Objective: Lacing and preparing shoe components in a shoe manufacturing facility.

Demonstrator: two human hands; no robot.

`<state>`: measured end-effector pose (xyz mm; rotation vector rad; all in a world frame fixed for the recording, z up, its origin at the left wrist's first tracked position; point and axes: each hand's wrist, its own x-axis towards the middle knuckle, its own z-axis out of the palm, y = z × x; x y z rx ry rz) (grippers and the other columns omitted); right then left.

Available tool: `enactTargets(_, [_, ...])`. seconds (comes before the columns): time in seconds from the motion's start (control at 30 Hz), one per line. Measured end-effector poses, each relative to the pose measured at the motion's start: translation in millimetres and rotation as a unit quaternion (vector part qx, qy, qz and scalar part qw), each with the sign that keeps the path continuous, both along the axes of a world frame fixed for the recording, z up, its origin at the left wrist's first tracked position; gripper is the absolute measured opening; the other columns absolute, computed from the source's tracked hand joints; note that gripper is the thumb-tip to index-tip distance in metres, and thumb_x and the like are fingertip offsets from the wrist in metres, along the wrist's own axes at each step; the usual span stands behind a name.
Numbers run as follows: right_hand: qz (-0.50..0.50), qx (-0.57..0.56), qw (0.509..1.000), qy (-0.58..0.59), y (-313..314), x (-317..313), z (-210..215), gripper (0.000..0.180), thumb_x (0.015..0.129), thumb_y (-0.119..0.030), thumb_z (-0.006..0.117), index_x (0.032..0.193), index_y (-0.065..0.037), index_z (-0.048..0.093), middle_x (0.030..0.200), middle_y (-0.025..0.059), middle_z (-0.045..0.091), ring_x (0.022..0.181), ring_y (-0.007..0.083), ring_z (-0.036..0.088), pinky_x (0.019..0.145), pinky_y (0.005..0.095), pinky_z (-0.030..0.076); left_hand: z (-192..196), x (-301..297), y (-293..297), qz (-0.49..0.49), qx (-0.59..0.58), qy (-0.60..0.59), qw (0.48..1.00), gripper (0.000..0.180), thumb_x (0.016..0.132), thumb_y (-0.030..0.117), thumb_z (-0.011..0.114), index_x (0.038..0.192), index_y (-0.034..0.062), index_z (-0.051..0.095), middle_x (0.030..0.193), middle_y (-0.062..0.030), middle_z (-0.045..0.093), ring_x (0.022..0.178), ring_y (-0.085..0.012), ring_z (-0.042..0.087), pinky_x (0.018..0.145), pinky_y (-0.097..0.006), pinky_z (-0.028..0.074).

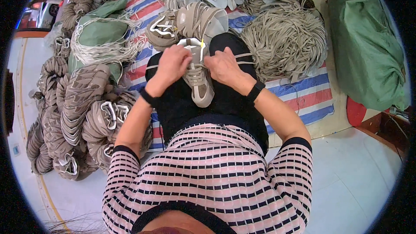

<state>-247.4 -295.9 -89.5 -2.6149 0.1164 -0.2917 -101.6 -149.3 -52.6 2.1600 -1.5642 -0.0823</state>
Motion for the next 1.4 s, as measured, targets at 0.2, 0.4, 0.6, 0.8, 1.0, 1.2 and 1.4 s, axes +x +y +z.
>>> enactTargets(0.2, [-0.047,0.043,0.998,-0.005,1.2,5.9,-4.9,0.002,0.075,-0.011,0.059,0.075,-0.01,0.061,0.063,0.0066,0.059,0.068,0.0255,0.057,0.065,0.0377,0.034,-11.5,-7.4,-22.4,-0.076,0.065,-0.045,0.994,0.013,0.069,0.01,0.065,0.079,0.0093,0.058,0.08,-0.0077,0.051,0.084,-0.0261,0.05,0.073,-0.036,0.035])
enactTargets(0.4, [-0.02,0.288,0.932,0.22,-18.0,27.5,7.7,0.013,0.08,-0.017,0.059,0.082,-0.006,0.066,0.067,0.0031,0.067,0.064,0.0187,0.063,0.06,0.0327,0.047,-10.6,-3.1,-23.1,-0.132,0.059,-0.056,0.988,0.013,0.067,0.008,0.065,0.078,0.0081,0.059,0.078,-0.0057,0.052,0.083,-0.0248,0.051,0.073,-0.037,0.035])
enactTargets(0.6, [0.037,0.178,0.974,0.135,-38.7,29.3,3.4,0.024,0.075,-0.031,0.068,0.083,-0.009,0.066,0.07,0.0064,0.065,0.073,0.0258,0.064,0.069,0.0356,0.048,-17.0,-3.6,-18.6,-0.107,0.045,0.037,0.993,0.007,0.068,0.008,0.064,0.073,0.0079,0.058,0.075,-0.0063,0.052,0.08,-0.0253,0.051,0.072,-0.037,0.035])
enactTargets(0.8, [0.044,0.183,0.981,-0.047,-38.0,24.0,3.7,0.039,0.073,-0.028,0.073,0.107,-0.013,0.06,0.112,0.0081,0.056,0.099,0.0265,0.057,0.074,0.0356,0.045,-10.7,1.9,-12.8,-0.135,-0.032,-0.051,0.989,0.013,0.068,0.009,0.062,0.075,0.007,0.05,0.076,-0.0082,0.049,0.079,-0.0264,0.051,0.071,-0.037,0.036])
enactTargets(1.0, [0.14,0.127,0.976,0.11,-42.4,20.9,12.1,0.037,0.079,-0.024,0.066,0.115,-0.024,0.057,0.13,0.0058,0.048,0.116,0.0243,0.047,0.089,0.0407,0.034,47.7,97.9,45.4,-0.019,-0.121,-0.197,0.973,0.021,0.063,0.008,0.068,0.079,0.0084,0.053,0.075,-0.0092,0.053,0.07,-0.0287,0.054,0.065,-0.039,0.039])
enactTargets(1.2, [0.135,0.115,0.982,0.063,-36.3,22.7,5.8,0.021,0.091,-0.022,0.052,0.11,-0.021,0.061,0.131,0.0038,0.048,0.114,0.021,0.049,0.085,0.0366,0.035,187.0,262.0,222.6,0.454,-0.107,-0.4,0.789,0.018,0.078,0.024,0.065,0.075,0.0065,0.063,0.078,-0.0095,0.062,0.073,-0.0279,0.06,0.065,-0.038,0.047])
enactTargets(1.4, [0.133,0.089,0.986,0.054,-36.2,22.6,16.8,0.02,0.087,-0.016,0.057,0.106,-0.019,0.063,0.122,0.003,0.052,0.103,0.0204,0.054,0.081,0.0335,0.037,193.7,246.3,230.0,0.365,-0.071,-0.387,0.844,0.02,0.082,0.024,0.062,0.084,0.0037,0.062,0.084,-0.0099,0.063,0.074,-0.0247,0.06,0.068,-0.033,0.047])
